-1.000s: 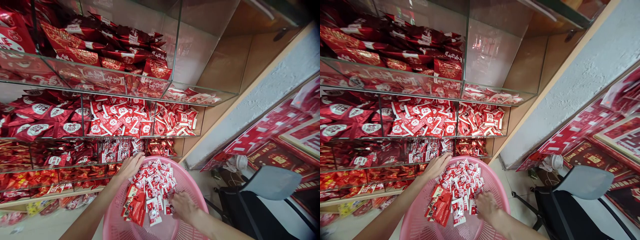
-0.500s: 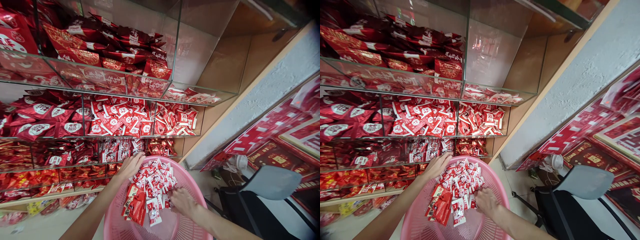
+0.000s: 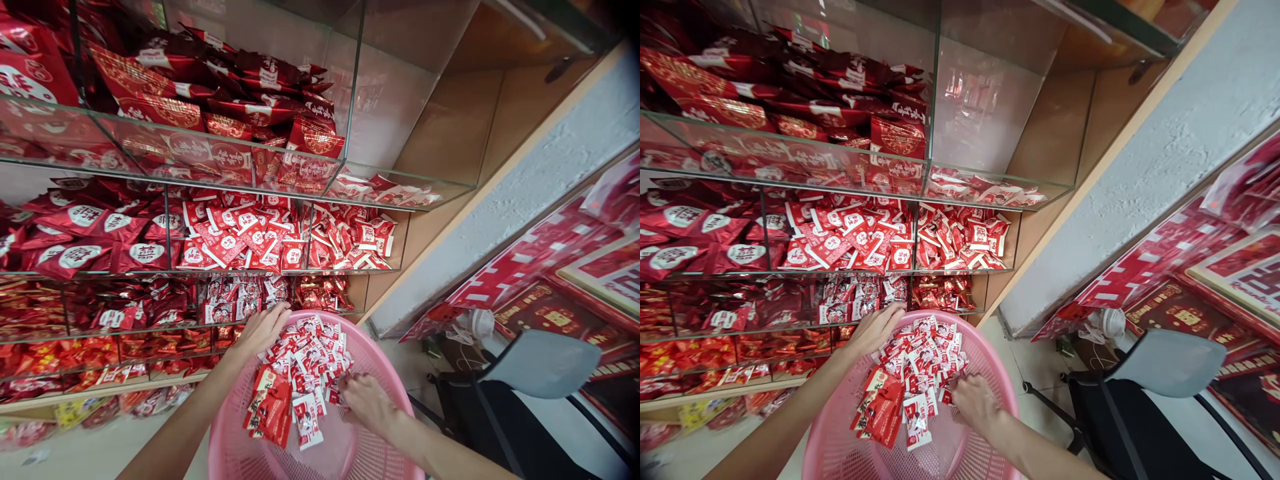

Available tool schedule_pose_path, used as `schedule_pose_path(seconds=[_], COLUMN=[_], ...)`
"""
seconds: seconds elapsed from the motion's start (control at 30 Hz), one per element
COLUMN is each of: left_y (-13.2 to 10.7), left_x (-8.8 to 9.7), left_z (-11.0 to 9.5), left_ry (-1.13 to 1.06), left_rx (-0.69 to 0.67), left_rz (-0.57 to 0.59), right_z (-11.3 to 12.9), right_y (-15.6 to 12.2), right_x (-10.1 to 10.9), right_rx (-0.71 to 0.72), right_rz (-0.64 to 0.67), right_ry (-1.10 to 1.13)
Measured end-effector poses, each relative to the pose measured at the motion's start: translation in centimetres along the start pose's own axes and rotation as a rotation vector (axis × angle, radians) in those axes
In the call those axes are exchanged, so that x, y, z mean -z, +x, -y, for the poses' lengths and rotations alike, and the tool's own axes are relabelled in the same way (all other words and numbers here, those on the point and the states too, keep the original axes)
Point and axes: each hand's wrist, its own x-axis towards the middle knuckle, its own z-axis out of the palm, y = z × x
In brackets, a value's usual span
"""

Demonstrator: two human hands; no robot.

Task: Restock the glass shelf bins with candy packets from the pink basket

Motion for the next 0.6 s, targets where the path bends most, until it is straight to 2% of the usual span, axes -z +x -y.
schedule_pose_path(seconds=[0.2, 0.5, 0.6], left_y=[0.0, 0.0, 0.0], left_x=[0.0, 0.1, 0.2], left_z=[0.0, -0.1, -0.1], left_ry=[0.011, 0.006, 0.003], left_rx=[-0.007, 0.011, 0.006], left_rz=[0.000, 0.015, 0.016], right_z=[-0.4, -1.1, -1.0], right_y=[-0.3, -0.2, -0.2], right_x=[0.5, 0.8, 1.0], right_rx=[-0.091, 0.002, 0.020], right_rz=[0.059, 0.059, 0.022], right_ry=[0.063, 0.116, 0.172])
